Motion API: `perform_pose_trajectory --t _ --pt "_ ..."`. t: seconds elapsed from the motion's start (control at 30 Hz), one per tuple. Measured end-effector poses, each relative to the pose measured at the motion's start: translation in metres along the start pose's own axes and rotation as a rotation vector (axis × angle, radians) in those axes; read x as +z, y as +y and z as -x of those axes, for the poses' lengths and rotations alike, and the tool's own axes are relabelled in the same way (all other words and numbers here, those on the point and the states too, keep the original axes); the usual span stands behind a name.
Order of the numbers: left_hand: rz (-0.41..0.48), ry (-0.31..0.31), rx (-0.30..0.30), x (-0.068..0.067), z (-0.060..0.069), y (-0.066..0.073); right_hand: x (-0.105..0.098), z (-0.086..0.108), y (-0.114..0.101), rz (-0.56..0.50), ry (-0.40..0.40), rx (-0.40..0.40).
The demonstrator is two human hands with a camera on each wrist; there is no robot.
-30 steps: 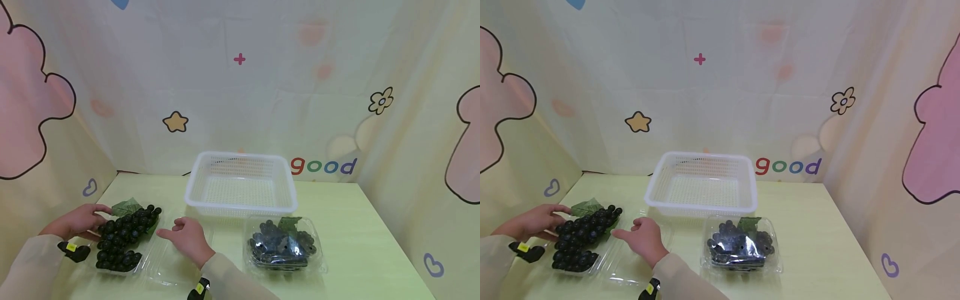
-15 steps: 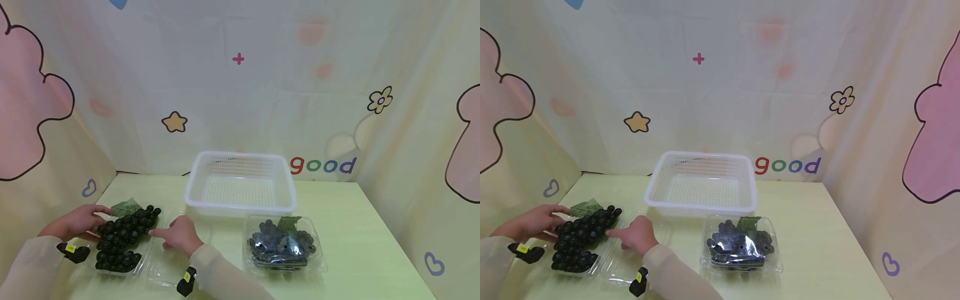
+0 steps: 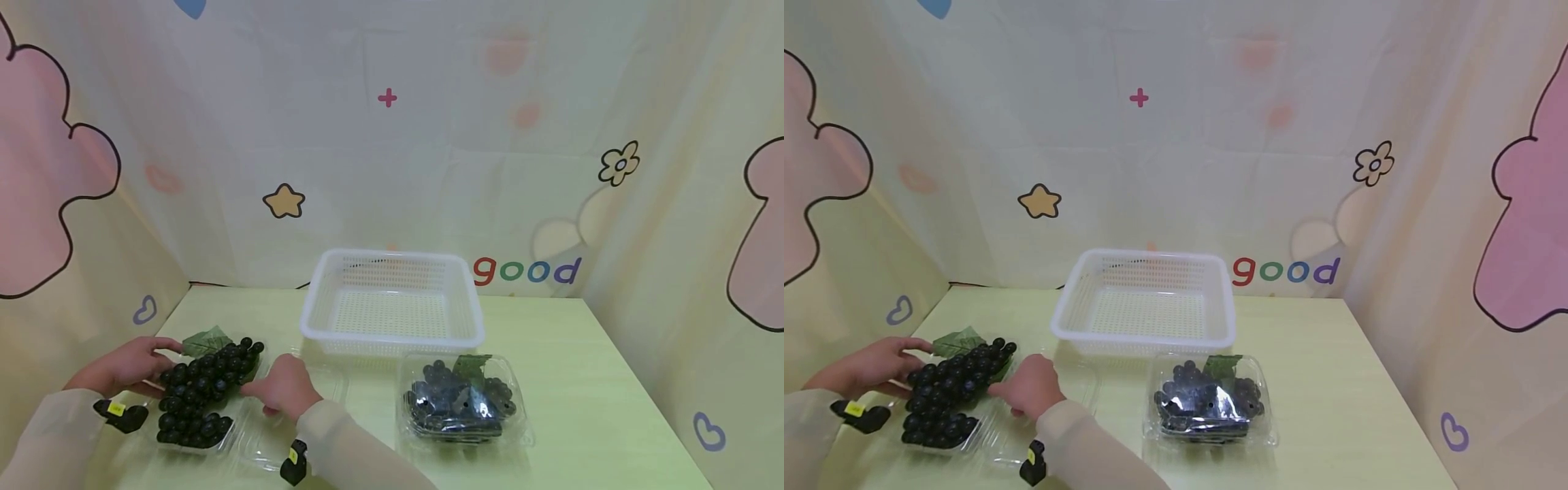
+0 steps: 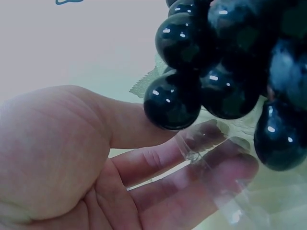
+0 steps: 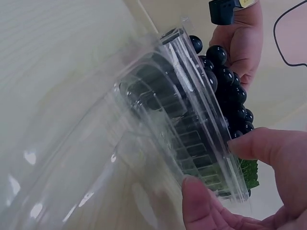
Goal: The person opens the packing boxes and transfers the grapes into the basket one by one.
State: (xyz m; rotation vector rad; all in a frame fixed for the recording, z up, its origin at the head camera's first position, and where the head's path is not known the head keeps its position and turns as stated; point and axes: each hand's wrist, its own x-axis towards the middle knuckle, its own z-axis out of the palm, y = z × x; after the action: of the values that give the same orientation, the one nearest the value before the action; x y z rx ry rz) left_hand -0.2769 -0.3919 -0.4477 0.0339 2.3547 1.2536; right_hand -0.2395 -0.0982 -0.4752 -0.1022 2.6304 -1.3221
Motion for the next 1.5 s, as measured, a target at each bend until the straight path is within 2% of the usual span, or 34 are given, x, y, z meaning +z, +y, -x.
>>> perform_pose_trajectory --t 0.27,0.57,0.87,1.23,1.5 --pt "0.002 0.012 0.014 0.007 0.000 0.002 -0.003 0.005 0.000 0.028 -0.017 0.021" --pt "0.028 -0.015 0.046 0.018 -0.001 0.004 -0.019 0.012 0.008 0.033 -0.020 -0.008" --pt "0.034 -0.034 0.083 0.034 -0.003 0.009 -0.031 0.016 0.018 0.145 -0.030 -0.006" --pt "0.083 -0.042 0.111 0.058 -0.003 0.015 -0.056 0.023 0.034 0.108 -0.069 -0.037" --pt "0.035 -0.016 0.114 0.070 -0.005 0.023 -0.063 0.025 0.040 0.104 -0.071 -0.011"
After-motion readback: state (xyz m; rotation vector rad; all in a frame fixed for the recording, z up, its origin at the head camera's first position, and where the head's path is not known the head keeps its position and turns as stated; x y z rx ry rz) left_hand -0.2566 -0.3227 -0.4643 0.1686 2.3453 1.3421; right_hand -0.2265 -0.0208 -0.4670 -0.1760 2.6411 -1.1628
